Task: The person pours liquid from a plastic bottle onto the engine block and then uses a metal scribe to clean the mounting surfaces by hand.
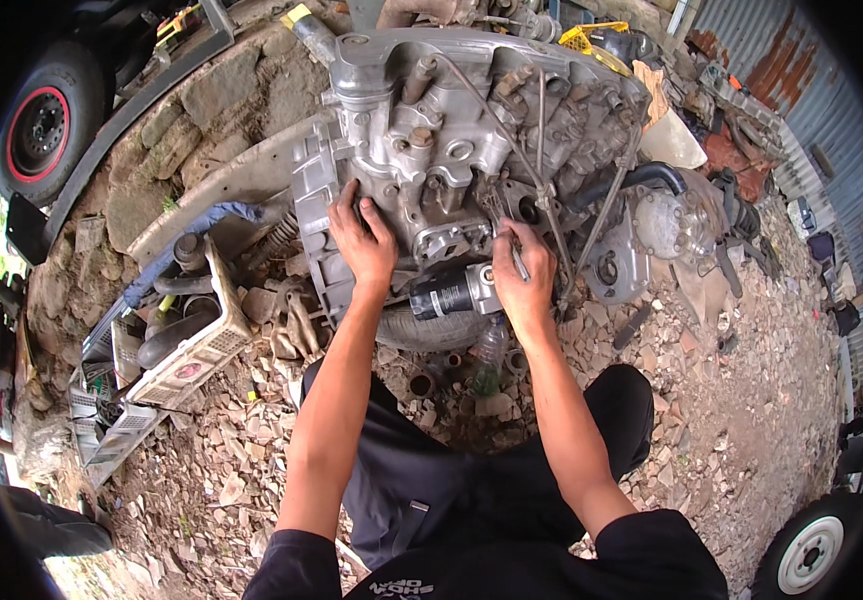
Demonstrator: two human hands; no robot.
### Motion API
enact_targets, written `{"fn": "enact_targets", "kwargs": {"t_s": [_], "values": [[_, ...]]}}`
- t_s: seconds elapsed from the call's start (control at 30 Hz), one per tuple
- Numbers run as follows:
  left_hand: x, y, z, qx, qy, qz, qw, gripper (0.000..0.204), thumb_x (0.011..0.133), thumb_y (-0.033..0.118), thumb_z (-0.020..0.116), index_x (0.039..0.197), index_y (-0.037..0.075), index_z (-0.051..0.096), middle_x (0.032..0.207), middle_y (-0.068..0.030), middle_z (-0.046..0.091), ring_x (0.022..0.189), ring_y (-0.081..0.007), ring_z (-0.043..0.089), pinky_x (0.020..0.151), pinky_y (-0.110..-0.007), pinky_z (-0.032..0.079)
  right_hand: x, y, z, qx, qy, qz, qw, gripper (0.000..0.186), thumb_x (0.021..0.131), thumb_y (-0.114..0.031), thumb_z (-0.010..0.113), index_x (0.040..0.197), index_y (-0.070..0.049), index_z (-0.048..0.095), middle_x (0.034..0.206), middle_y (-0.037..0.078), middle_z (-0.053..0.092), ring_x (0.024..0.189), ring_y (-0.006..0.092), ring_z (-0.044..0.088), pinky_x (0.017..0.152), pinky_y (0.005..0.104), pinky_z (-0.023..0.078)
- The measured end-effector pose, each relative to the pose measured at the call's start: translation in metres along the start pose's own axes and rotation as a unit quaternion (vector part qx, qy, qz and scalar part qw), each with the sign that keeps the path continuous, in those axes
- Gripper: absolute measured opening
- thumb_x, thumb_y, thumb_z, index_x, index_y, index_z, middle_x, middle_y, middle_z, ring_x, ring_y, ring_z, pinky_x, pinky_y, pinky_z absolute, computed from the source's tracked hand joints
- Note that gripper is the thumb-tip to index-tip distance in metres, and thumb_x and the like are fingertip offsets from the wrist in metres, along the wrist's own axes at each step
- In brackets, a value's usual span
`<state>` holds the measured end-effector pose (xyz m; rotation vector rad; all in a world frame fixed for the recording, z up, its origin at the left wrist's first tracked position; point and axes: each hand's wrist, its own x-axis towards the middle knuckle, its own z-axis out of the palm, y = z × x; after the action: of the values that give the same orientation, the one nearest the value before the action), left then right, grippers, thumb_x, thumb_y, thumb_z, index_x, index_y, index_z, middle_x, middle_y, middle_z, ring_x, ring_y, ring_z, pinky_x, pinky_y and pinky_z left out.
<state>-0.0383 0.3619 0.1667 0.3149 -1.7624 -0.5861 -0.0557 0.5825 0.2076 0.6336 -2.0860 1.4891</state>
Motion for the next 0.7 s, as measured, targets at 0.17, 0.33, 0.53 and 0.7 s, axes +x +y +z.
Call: {"fn": "enact_targets", "kwargs": {"t_s": [0.17, 0.33, 0.53, 0.7], "values": [[-0.001, 0.002, -0.002, -0.003, -0.009, -0.005, 1.000, 0.034, 0.105, 0.019, 0.047, 0.131, -0.002, 0.055, 0.122, -0.0230, 0.058, 0.115, -0.0416, 0.053, 0.103, -0.048, 0.040, -0.001, -0.011, -0.005, 0.074, -0.078, 0.155, 0.982, 0.022, 0.092, -0.010, 0.061, 0.106, 0.005, 0.069, 0.098, 0.025, 0.072, 0.092, 0.0413, 0.070, 0.084, 0.0435, 0.054], [-0.004, 0.000, -0.004, 0.005, -0.010, -0.014, 1.000, 0.034, 0.105, 0.020, 0.047, 0.130, -0.001, 0.055, 0.124, -0.0223, 0.059, 0.115, -0.0411, 0.054, 0.103, -0.048, 0.040, 0.005, -0.018, -0.009, -0.035, -0.064, 0.086, 0.994, 0.022, 0.092, -0.013, 0.061, 0.103, 0.003, 0.070, 0.099, 0.026, 0.071, 0.093, 0.0423, 0.070, 0.087, 0.0487, 0.053], [-0.001, 0.002, -0.001, 0.002, -0.007, -0.019, 1.000, 0.034, 0.105, 0.020, 0.047, 0.130, -0.001, 0.056, 0.121, -0.0225, 0.059, 0.113, -0.0413, 0.054, 0.102, -0.048, 0.040, 0.009, -0.018, -0.018, -0.021, -0.069, 0.035, 0.997, 0.022, 0.093, -0.011, 0.059, 0.106, 0.004, 0.069, 0.095, 0.026, 0.071, 0.091, 0.0438, 0.069, 0.084, 0.0498, 0.053], [-0.002, -0.003, -0.002, 0.006, -0.008, -0.018, 1.000, 0.033, 0.103, 0.019, 0.051, 0.131, 0.003, 0.055, 0.122, -0.0192, 0.058, 0.113, -0.0396, 0.055, 0.099, -0.047, 0.041, 0.005, -0.014, -0.014, -0.031, -0.076, -0.018, 0.996, 0.025, 0.094, -0.008, 0.056, 0.110, 0.008, 0.066, 0.102, 0.027, 0.068, 0.091, 0.0463, 0.067, 0.082, 0.0488, 0.054]]}}
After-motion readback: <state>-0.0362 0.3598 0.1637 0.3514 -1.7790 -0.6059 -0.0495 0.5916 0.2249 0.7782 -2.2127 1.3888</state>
